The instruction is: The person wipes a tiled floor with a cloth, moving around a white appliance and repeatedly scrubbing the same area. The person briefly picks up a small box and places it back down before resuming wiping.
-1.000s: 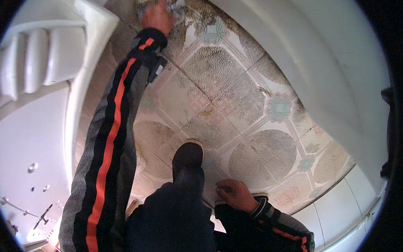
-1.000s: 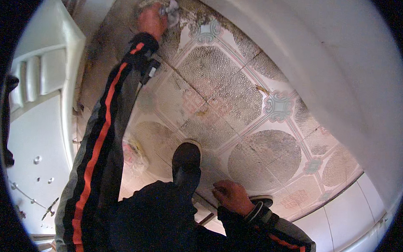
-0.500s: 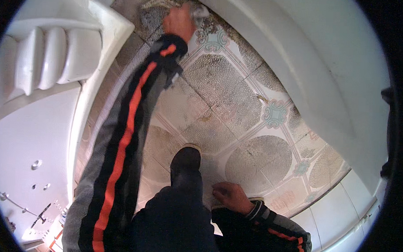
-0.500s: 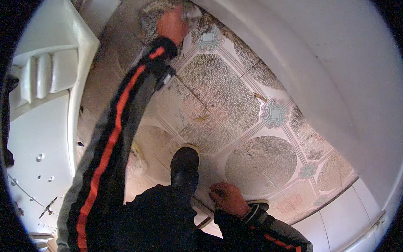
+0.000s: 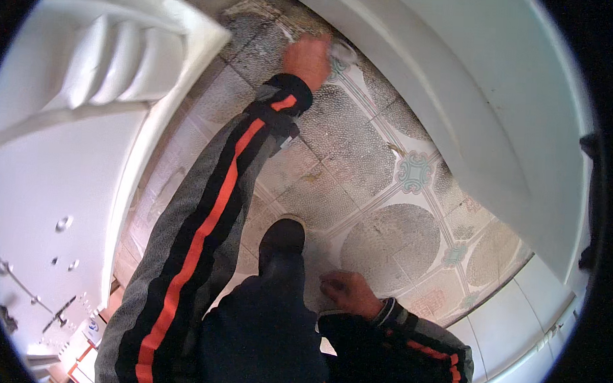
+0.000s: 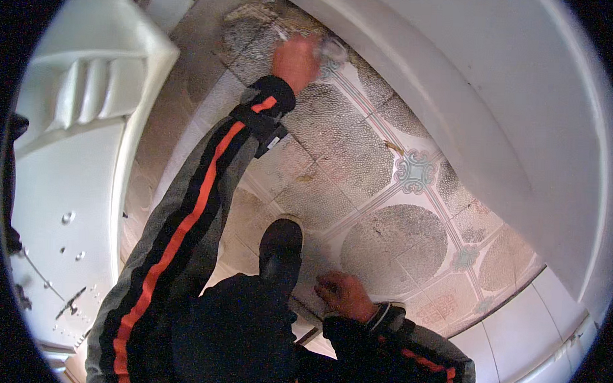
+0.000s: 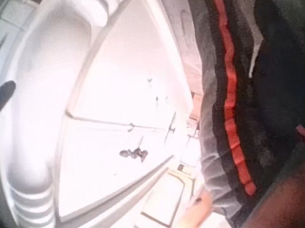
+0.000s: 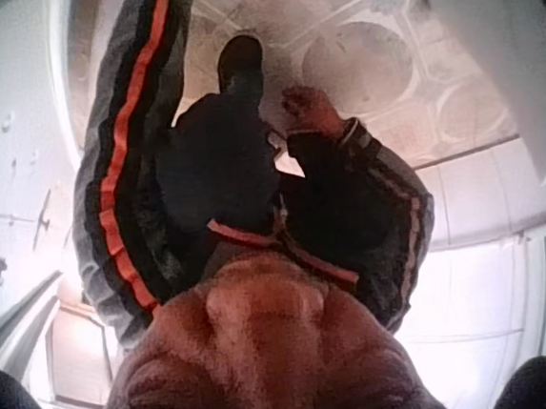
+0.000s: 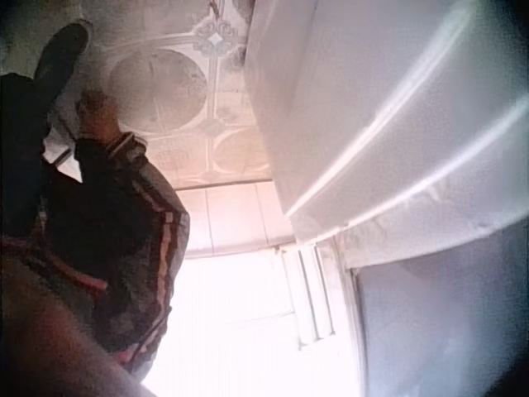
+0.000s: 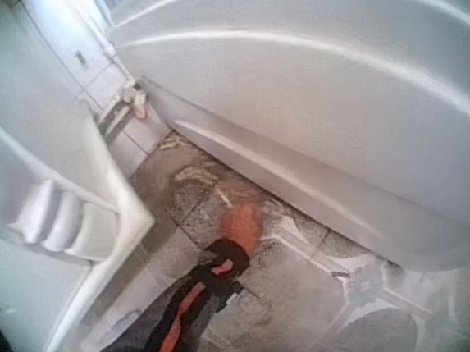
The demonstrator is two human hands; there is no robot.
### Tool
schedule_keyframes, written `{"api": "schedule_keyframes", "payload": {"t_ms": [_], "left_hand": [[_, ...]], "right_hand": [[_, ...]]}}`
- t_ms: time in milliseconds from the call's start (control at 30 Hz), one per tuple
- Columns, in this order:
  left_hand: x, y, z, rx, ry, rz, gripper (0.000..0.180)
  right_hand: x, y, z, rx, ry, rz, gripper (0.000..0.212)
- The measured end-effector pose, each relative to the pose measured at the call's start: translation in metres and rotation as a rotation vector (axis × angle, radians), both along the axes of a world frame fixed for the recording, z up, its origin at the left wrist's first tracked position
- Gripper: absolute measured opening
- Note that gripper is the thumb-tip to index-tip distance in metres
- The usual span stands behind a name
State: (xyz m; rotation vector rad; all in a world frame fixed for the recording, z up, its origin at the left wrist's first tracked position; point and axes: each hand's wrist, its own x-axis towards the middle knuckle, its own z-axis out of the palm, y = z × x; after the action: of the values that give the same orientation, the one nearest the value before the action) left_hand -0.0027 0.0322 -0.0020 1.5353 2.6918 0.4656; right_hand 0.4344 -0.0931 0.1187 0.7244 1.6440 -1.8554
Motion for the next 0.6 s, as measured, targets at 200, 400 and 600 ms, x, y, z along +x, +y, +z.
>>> {"api": "schedule_keyframes", "payload": {"t_ms": [200,400,600], "left_hand": [[0.033,-0.034,0.046,-0.104,-0.397,-0.100,0.043],[0.077,-0.077,0.127,0.269,-1.828,0.037,0.034],[0.111,-0.080,0.217,0.322,-2.056,-0.318,0.036]], "right_hand": [[-0.039,0.040,0.014,0.256,0.183,0.237,0.029],[-0.034,0.123,0.119,0.538,0.257,0.136,0.030],[-0.020,0.118,0.266,0.780,0.260,0.057,0.031]]}}
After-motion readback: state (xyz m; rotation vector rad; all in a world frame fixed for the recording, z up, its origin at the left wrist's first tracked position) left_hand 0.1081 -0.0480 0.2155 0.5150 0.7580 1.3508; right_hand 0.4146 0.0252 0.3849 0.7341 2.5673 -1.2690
